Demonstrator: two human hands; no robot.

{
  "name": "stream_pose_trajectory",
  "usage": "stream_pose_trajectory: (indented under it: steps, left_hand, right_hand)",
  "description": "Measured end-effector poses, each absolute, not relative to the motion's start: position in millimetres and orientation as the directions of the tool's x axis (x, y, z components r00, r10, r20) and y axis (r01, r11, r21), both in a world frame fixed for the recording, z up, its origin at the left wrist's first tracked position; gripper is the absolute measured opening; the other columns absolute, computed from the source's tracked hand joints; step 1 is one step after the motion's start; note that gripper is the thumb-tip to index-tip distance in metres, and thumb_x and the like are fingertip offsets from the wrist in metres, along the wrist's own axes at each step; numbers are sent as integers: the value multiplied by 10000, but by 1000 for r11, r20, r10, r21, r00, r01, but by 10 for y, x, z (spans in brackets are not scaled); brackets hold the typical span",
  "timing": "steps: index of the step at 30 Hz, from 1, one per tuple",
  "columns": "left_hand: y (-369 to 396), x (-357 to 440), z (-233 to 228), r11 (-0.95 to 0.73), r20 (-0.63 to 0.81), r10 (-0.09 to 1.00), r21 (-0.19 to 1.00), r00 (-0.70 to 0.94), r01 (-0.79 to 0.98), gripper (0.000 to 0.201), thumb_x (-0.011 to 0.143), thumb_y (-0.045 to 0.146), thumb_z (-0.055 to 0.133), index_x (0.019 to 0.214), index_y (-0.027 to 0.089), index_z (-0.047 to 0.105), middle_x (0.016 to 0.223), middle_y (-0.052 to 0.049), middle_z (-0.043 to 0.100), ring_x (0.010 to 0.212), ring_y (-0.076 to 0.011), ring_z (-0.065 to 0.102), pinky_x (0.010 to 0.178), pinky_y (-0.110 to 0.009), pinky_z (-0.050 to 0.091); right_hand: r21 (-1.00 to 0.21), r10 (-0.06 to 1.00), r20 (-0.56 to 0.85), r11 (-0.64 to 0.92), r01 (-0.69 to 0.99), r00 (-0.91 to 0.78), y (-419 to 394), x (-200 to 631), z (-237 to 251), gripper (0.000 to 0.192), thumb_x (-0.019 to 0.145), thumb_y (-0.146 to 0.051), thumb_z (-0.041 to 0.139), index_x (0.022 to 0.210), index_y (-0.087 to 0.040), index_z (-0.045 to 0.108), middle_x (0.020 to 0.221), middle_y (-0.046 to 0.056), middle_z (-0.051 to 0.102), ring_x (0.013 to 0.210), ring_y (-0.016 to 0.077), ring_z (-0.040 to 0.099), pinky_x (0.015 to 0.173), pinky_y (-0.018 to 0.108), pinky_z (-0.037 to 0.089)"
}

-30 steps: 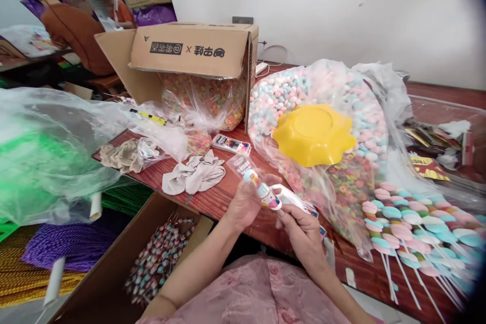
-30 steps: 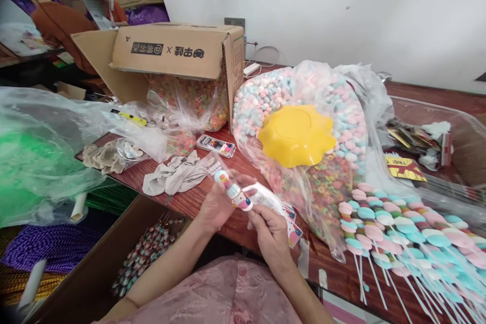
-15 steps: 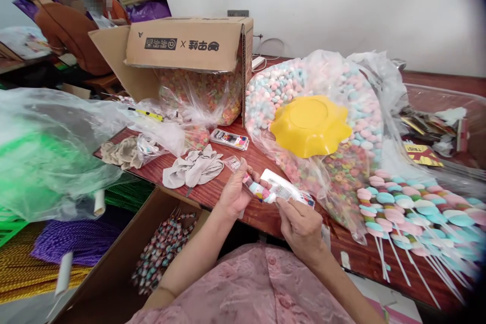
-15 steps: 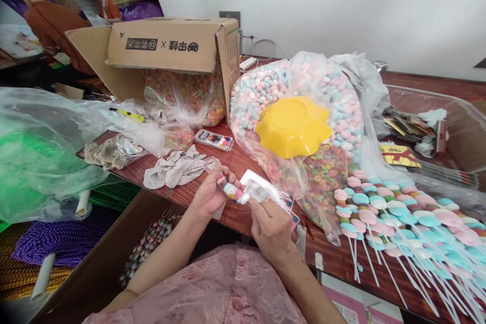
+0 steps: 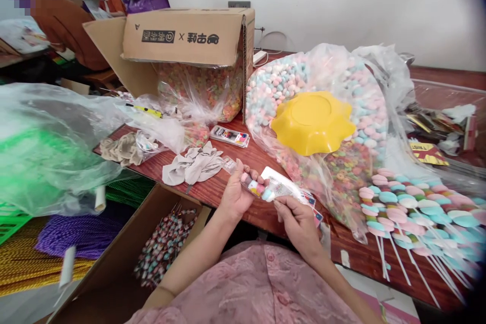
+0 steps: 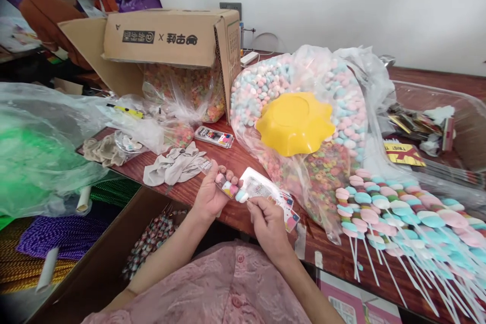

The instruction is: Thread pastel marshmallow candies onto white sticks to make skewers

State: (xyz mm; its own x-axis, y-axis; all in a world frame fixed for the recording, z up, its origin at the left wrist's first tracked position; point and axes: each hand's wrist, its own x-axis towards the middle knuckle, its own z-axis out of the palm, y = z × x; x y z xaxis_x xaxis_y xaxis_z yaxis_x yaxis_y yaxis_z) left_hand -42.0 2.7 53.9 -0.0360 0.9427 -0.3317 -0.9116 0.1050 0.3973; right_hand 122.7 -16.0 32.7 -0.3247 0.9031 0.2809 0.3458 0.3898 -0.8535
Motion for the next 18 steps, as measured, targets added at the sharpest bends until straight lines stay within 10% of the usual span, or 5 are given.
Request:
stream_pose_trajectory:
  steps: [5, 9, 13, 18]
  left_hand:
    - [1, -382, 474, 107, -354, 933, 447, -66, -888, 375, 775, 476, 739, 666, 168, 554, 588, 15, 602, 588, -161, 630, 692, -335, 541]
    - [-46, -246, 446, 125, -322, 946, 462, -34, -878, 394, 738, 468, 774, 636, 148, 568, 595, 11, 614, 609, -150, 644, 660, -282, 519]
    - [-86, -152, 409, 111, -299, 953, 469, -40, -876, 404, 713, 458, 796, 619, 145, 557, 593, 14, 607, 608, -150, 641, 599, -255, 485]
    - [-109, -109, 428, 142, -273, 962, 432, 21, -891, 388, 763, 457, 755, 630, 146, 563, 608, 7, 597, 618, -140, 621, 700, -305, 523]
  right_hand:
    - [-386, 645, 676, 721, 575, -355, -193, 1296, 257, 147, 893, -107, 547, 893, -166, 681, 653, 34, 655, 576, 143, 586, 600, 263, 446]
    - [-278, 591, 705, 738, 615, -391, -202, 1286, 241, 204, 887, -57, 515, 968, -140, 683, 688, 58, 674, 602, 152, 603, 607, 265, 452]
    - [-457, 700, 619, 689, 562, -355, -221, 1246, 252, 201, 905, -110, 500, 920, -164, 693, 705, 50, 681, 611, 148, 608, 598, 259, 445]
    - [-954, 911, 89, 194, 230, -403, -194, 1241, 284, 232, 893, -278, 533, 701, -186, 625, 509, -31, 536, 460, 109, 475, 480, 229, 379]
